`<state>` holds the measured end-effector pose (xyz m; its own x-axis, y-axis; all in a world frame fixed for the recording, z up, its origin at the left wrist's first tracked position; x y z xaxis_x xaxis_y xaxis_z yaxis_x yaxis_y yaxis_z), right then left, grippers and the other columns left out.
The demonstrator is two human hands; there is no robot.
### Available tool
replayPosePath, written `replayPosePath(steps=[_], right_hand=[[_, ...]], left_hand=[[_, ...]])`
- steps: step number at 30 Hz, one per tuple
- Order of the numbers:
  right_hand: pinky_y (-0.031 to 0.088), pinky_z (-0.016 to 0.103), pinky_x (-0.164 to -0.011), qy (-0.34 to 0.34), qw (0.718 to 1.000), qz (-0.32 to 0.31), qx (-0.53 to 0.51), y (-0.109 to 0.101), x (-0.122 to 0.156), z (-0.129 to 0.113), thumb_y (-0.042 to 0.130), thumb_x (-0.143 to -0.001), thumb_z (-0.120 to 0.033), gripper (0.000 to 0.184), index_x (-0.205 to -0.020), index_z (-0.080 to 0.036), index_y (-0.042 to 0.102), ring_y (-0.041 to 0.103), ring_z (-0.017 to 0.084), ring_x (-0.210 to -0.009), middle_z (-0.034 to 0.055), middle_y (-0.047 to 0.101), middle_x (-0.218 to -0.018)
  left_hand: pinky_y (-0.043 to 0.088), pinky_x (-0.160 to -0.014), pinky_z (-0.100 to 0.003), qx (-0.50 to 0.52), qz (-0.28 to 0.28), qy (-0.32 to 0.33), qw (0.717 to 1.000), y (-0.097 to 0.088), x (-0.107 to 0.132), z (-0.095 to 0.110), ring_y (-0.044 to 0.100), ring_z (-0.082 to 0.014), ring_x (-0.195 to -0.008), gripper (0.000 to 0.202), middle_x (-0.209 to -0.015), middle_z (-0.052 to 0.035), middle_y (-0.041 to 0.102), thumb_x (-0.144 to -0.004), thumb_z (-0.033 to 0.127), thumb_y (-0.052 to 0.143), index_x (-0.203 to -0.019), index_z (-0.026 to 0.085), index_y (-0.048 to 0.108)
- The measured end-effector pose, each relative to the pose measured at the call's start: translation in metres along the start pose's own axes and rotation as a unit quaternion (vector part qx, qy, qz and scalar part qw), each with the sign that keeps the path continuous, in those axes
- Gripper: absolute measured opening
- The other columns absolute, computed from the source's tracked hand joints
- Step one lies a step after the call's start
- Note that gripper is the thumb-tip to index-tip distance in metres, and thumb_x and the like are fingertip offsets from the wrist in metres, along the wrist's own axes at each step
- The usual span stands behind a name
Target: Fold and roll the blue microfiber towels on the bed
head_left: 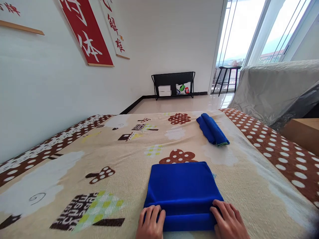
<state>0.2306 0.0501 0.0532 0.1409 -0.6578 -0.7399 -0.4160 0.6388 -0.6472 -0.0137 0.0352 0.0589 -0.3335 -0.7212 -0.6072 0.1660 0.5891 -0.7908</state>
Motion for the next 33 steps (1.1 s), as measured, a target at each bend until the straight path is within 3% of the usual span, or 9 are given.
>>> replayPosePath(steps=[5, 9, 13, 17, 20, 26, 28, 30, 33], right_hand=[[0.026, 0.023, -0.123, -0.138, 0.986, 0.066, -0.06, 0.011, 0.0, -0.046, 0.03, -0.094, -0.019, 0.039, -0.109, -0.023, 0.065, 0.052, 0.002, -0.12, -0.0046, 0.059, -0.121], [0.01, 0.028, -0.133, -0.173, 0.981, -0.016, 0.089, -0.008, -0.002, -0.007, 0.037, -0.096, -0.05, 0.047, -0.117, -0.019, 0.065, 0.051, 0.005, -0.126, -0.0007, 0.053, -0.132], [0.006, 0.032, -0.134, -0.124, 0.982, -0.017, 0.142, -0.024, -0.002, 0.014, 0.041, -0.095, -0.043, 0.041, -0.119, -0.02, 0.064, 0.046, 0.006, -0.132, -0.0012, 0.051, -0.134], [0.014, 0.027, -0.132, -0.079, 0.996, 0.035, -0.007, 0.002, -0.007, -0.037, 0.036, -0.095, -0.026, 0.036, -0.115, -0.022, 0.065, 0.047, 0.003, -0.131, -0.0046, 0.054, -0.13], [0.009, 0.024, -0.133, -0.089, 0.995, 0.025, -0.026, 0.019, -0.009, -0.053, 0.029, -0.097, -0.027, 0.041, -0.116, -0.022, 0.065, 0.049, 0.001, -0.127, -0.0064, 0.053, -0.132], [0.002, 0.031, -0.133, -0.108, 0.981, -0.059, 0.15, -0.009, -0.001, 0.024, 0.035, -0.096, -0.043, 0.046, -0.122, -0.019, 0.064, 0.048, 0.006, -0.128, -0.002, 0.044, -0.142], [0.003, 0.033, -0.133, -0.108, 0.98, -0.055, 0.156, -0.017, -0.004, 0.029, 0.037, -0.095, -0.043, 0.045, -0.122, -0.018, 0.064, 0.046, 0.008, -0.129, -0.0013, 0.043, -0.143], [0.005, 0.033, -0.133, -0.124, 0.981, -0.048, 0.144, -0.015, -0.01, 0.011, 0.042, -0.092, -0.04, 0.043, -0.122, -0.019, 0.063, 0.045, 0.008, -0.131, -0.0026, 0.041, -0.144], [0.008, 0.028, -0.131, -0.167, 0.98, -0.043, 0.1, 0.002, -0.021, -0.032, 0.044, -0.09, -0.037, 0.04, -0.122, -0.022, 0.064, 0.044, 0.006, -0.131, -0.0044, 0.041, -0.144]], left_hand=[[0.043, -0.099, -0.028, 0.059, 0.095, 0.107, 0.988, 0.004, -0.021, 0.049, 0.067, -0.0124, -0.099, 0.041, -0.104, 0.0001, 0.075, -0.087, 0.005, 0.037, -0.112, 0.019, 0.066], [0.023, -0.119, -0.029, -0.037, 0.01, 0.128, 0.991, 0.002, 0.0, 0.006, 0.064, -0.0134, -0.114, 0.037, -0.125, -0.0027, 0.069, -0.094, 0.022, 0.046, -0.127, 0.016, 0.062], [0.006, -0.124, -0.04, -0.081, 0.024, 0.032, 0.996, -0.017, 0.015, -0.03, 0.066, -0.0177, -0.11, 0.036, -0.125, -0.0047, 0.069, -0.09, 0.02, 0.052, -0.125, 0.016, 0.063], [0.013, -0.123, -0.035, 0.009, 0.068, 0.076, 0.995, -0.013, -0.012, 0.021, 0.065, -0.0146, -0.113, 0.037, -0.12, -0.0021, 0.072, -0.088, 0.013, 0.046, -0.119, 0.017, 0.066], [0.032, -0.111, -0.027, 0.015, 0.024, 0.125, 0.992, 0.003, -0.026, 0.044, 0.062, -0.0134, -0.118, 0.039, -0.127, -0.0025, 0.068, -0.092, 0.022, 0.043, -0.123, 0.018, 0.065], [0.031, -0.108, -0.041, -0.109, -0.023, -0.015, 0.994, -0.003, 0.01, -0.032, 0.059, -0.0223, -0.12, 0.042, -0.135, -0.0044, 0.063, -0.093, 0.028, 0.05, -0.134, 0.022, 0.058], [0.023, -0.111, -0.05, -0.117, -0.016, -0.052, 0.992, -0.008, 0.015, -0.038, 0.057, -0.0272, -0.124, 0.041, -0.137, -0.0059, 0.061, -0.092, 0.023, 0.05, -0.132, 0.023, 0.06], [0.022, -0.113, -0.049, -0.087, 0.002, -0.027, 0.996, -0.007, 0.007, -0.016, 0.054, -0.0262, -0.127, 0.042, -0.138, -0.0063, 0.06, -0.091, 0.018, 0.046, -0.129, 0.022, 0.062], [0.032, -0.109, -0.033, -0.022, 0.013, 0.094, 0.995, 0.004, -0.017, 0.038, 0.054, -0.0167, -0.129, 0.044, -0.136, -0.0039, 0.062, -0.089, 0.016, 0.043, -0.128, 0.017, 0.063]])
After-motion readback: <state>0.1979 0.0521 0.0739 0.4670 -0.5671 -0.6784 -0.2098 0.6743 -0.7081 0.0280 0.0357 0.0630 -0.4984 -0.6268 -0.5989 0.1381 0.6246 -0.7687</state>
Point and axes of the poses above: each hand's wrist, its own x-axis away from the middle knuckle, its own y-axis out of the palm, z = x × y, the point moved 6 cm from there along -x, towards the middle knuckle
